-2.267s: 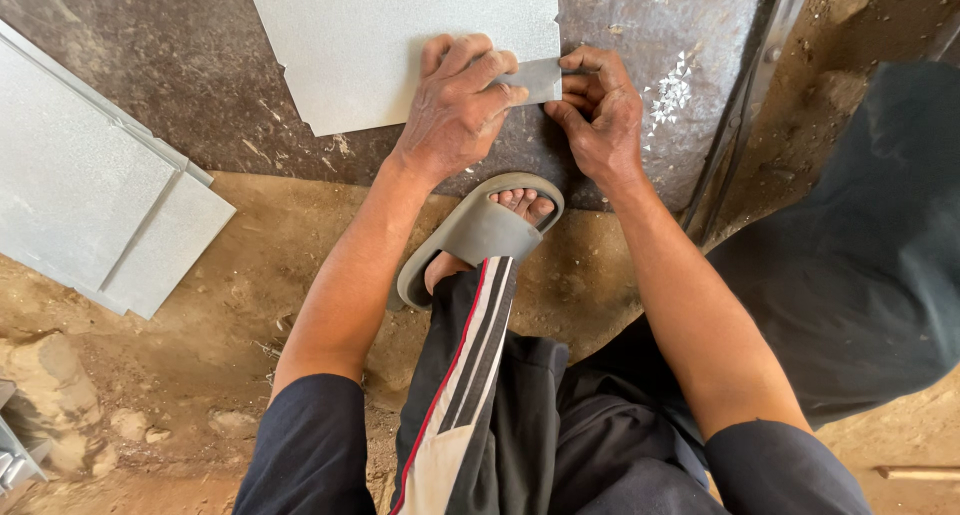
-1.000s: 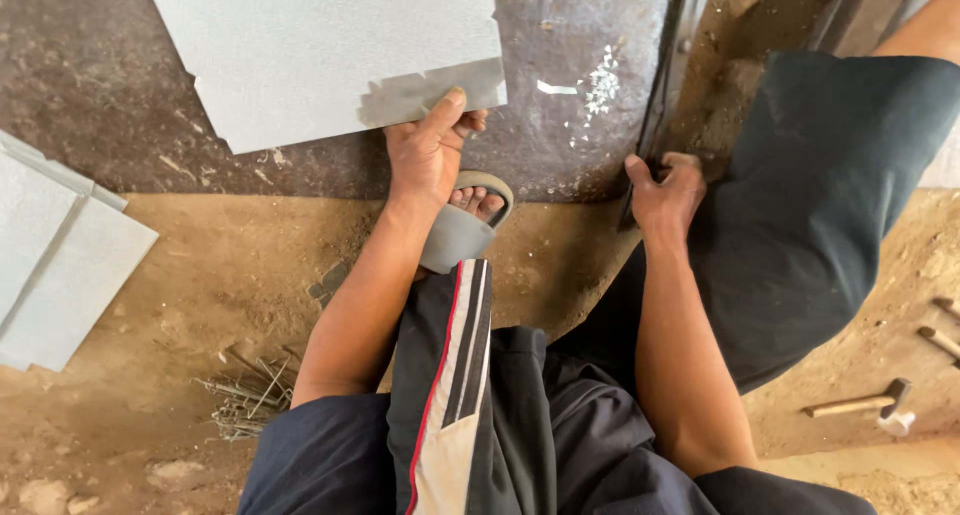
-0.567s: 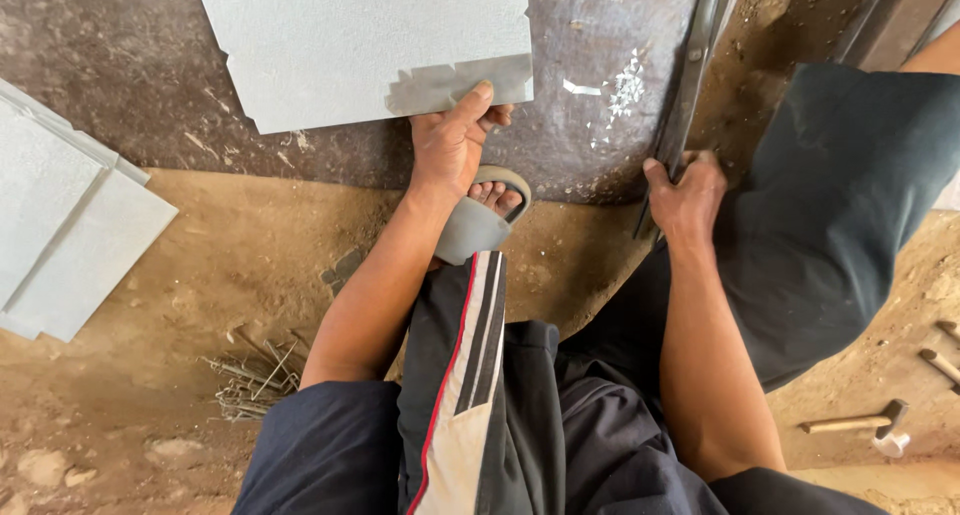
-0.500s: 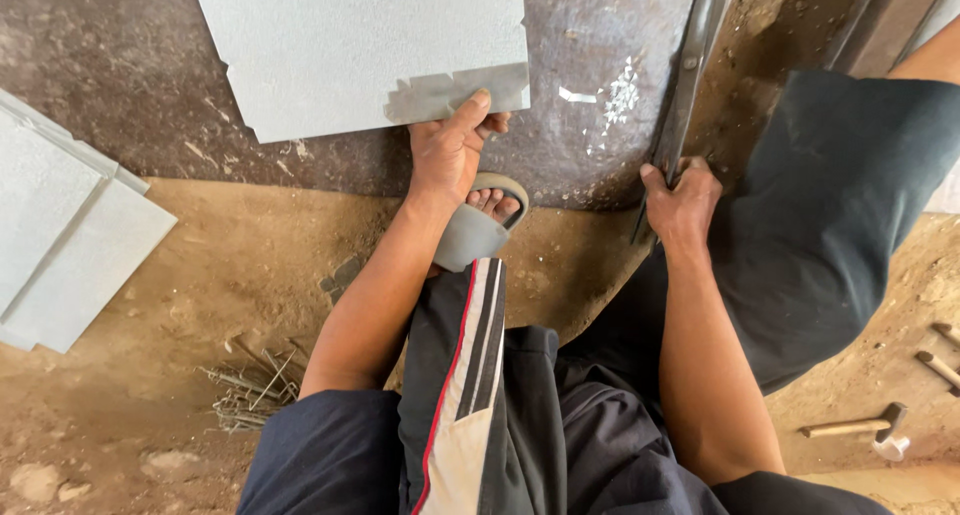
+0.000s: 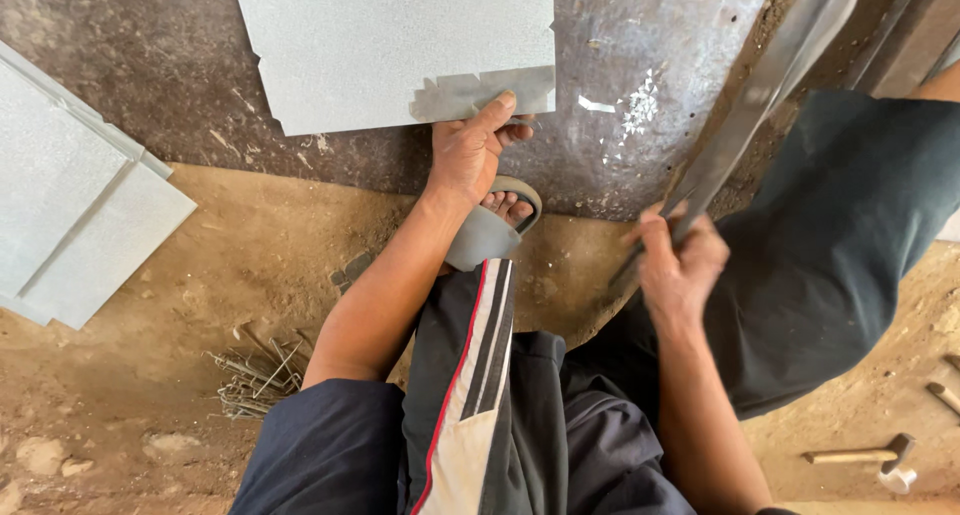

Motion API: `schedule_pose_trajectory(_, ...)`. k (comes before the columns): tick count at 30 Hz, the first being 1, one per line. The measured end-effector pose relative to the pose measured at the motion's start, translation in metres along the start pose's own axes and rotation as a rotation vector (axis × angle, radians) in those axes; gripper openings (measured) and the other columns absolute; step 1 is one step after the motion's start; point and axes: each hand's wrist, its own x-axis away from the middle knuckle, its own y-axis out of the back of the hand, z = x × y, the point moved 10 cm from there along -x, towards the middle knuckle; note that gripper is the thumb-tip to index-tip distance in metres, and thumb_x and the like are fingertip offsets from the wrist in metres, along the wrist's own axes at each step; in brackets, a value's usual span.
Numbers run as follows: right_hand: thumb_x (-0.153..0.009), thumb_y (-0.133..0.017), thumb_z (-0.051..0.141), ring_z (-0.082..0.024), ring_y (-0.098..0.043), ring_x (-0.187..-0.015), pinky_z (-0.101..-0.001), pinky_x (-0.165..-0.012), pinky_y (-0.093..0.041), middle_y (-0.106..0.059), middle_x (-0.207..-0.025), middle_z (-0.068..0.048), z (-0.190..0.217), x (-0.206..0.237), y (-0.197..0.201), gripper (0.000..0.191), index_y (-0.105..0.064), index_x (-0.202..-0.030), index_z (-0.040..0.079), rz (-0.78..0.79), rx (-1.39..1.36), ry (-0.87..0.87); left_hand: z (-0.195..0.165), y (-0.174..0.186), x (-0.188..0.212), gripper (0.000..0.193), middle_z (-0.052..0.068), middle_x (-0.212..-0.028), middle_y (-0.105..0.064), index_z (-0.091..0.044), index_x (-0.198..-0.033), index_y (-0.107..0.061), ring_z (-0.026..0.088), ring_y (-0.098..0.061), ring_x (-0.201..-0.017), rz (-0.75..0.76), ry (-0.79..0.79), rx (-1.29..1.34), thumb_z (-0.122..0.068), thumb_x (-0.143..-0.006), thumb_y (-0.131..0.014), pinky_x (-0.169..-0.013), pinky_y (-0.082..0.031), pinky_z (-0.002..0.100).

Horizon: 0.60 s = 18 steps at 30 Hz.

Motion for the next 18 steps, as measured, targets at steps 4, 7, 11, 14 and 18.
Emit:
schedule_pose_trajectory(4, -0.11, -0.051, 0.038, -0.022, -0.067, -0.064, -0.0364, -0.061, -0.054, -0.07, -0.073, -0.013, -0.074, 0.02, -0.05, 0.054, -0.07, -0.091, -0.009, 0.414, 0.226, -0.393, 0.009, -0.013, -0.006, 0.025, 0.016, -0.107, -0.074, -0.001, -0.116, -0.066, 0.03, -0.075, -0.097, 0.026, 0.048, 0.047, -0.009, -0.093, -0.07, -0.084, -0.065, 0.047)
schedule_pose_trajectory(7, -0.104, -0.052, 0.034, -0.023, -0.073, -0.102, -0.0397, -0.085, -0.064, -0.072, -0.105, -0.015, -0.09, 0.043, -0.063, 0.043, -0.063, -0.114, -0.007, 0.469, -0.018, -0.447, 0.01, -0.02, -0.011, 0.024, 0.025, -0.109, -0.074, 0.01, -0.117, -0.067, 0.036, -0.076, -0.101, 0.083, 0.0, 0.045, -0.009, -0.102, -0.07, -0.091, -0.064, 0.051)
schedule_pose_trajectory(11, -0.103, -0.051, 0.034, -0.028, -0.067, -0.113, -0.0413, -0.092, -0.06, -0.067, -0.119, -0.019, -0.091, 0.066, -0.083, 0.048, -0.06, -0.126, -0.007, 0.54, -0.036, -0.43, 0.012, -0.016, -0.014, 0.025, 0.021, -0.11, -0.074, 0.006, -0.118, -0.066, 0.033, -0.076, -0.1, 0.065, -0.053, 0.046, -0.009, -0.099, -0.071, -0.088, -0.066, 0.049)
schedule_pose_trajectory(14, -0.105, -0.051, 0.035, -0.026, -0.07, -0.111, -0.0408, -0.091, -0.062, -0.07, -0.116, -0.019, -0.076, 0.061, -0.095, 0.049, -0.06, -0.126, -0.009, 0.531, 0.022, -0.338, 0.014, -0.016, -0.015, 0.024, 0.021, -0.108, -0.074, 0.006, -0.116, -0.066, 0.033, -0.075, -0.099, 0.053, -0.048, 0.067, -0.009, -0.098, -0.072, -0.089, -0.065, 0.049)
schedule_pose_trajectory(18, -0.103, -0.052, 0.036, -0.025, -0.072, -0.098, -0.0401, -0.083, -0.064, -0.071, -0.104, -0.018, -0.058, 0.046, -0.103, 0.048, -0.062, -0.123, -0.007, 0.495, 0.191, -0.286, 0.014, -0.016, -0.016, 0.024, 0.018, -0.105, -0.074, 0.004, -0.114, -0.066, 0.031, -0.075, -0.095, 0.011, -0.038, 0.073, -0.008, -0.096, -0.073, -0.085, -0.064, 0.048)
